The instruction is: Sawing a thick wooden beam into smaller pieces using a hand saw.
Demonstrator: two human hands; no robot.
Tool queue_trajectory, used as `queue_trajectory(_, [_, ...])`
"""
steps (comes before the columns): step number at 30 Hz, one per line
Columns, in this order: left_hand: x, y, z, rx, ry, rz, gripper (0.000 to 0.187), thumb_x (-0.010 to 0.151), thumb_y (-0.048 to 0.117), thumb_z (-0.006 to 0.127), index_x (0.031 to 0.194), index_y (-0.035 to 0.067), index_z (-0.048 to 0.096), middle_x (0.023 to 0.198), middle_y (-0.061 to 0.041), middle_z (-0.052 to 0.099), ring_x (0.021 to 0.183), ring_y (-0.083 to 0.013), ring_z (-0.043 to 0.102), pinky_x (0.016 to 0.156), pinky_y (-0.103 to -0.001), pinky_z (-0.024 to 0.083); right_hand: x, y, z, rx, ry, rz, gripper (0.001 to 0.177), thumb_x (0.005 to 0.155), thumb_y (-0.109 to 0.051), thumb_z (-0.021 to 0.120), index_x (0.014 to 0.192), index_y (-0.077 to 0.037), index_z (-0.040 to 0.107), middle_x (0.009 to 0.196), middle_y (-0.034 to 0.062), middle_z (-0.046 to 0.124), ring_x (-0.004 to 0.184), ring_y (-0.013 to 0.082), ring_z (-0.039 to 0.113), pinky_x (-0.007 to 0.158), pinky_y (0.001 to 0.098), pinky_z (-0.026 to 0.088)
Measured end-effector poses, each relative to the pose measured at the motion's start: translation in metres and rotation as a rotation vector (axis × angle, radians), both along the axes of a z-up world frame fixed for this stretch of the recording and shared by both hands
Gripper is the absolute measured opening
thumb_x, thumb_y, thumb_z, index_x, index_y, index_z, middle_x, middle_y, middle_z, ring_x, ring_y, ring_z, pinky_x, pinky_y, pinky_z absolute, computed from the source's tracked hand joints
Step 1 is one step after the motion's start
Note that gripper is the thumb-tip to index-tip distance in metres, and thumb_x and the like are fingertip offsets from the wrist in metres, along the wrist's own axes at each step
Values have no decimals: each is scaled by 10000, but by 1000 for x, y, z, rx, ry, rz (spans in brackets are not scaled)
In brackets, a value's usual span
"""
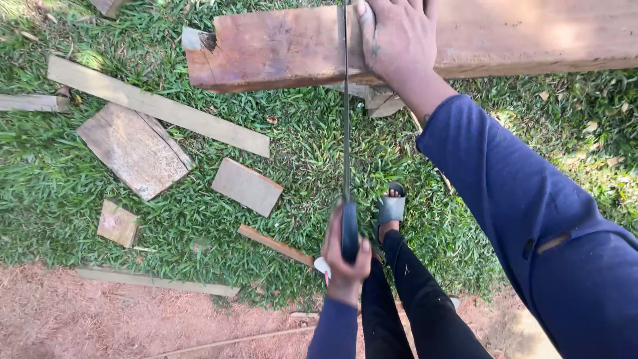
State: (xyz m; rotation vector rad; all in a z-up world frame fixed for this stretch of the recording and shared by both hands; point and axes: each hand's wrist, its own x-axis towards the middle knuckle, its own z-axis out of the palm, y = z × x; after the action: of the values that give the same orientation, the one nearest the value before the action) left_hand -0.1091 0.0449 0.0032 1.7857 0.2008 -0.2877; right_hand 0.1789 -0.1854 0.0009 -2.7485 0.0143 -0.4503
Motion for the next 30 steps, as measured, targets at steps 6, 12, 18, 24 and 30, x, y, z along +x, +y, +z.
queue_trajectory(6, [25,-7,-26,83,-368,-49,668,853,241,660,1426,-81,542,1460,-267,602,1354,-422,632,1153,-462,502,1,-3,-8,-55,27,38,292,1126,-299,495,1182,-123,722,1218,120,663,1207,344,536,1031,517,327])
queue_trajectory(12, [108,-47,-57,-5,-527,11,662,818,201,643,1418,-63,551,1445,-262,613,1350,-409,646,1155,-444,521,12,-10,-3,-90,82,48,315,1146,-340,521,1104,-91,709,1087,135,652,1083,347,553,980,508,342])
queue_trajectory(18, [90,-32,-63,-55,-308,20,733,809,257,651,1462,-49,518,1425,-232,642,1041,-337,672,900,-395,575,12,-8,-17,-96,6,-20,281,1107,-286,511,1097,-85,708,1073,139,650,1085,342,560,1000,493,348])
queue_trajectory(24, [-9,11,-63,118,-505,-53,647,939,316,625,1492,-5,523,1458,-222,622,1216,-364,723,954,-415,632,10,-8,-13,-76,16,-4,281,1123,-303,522,1109,-93,709,1073,122,660,1078,343,563,1003,493,346])
queue_trajectory(30, [125,-47,-70,11,-573,9,655,913,353,663,1409,-65,572,1398,-251,647,1291,-393,685,1107,-442,544,16,-12,-10,-93,71,10,297,1106,-329,518,1091,-100,708,1040,117,663,1045,345,568,967,510,338])
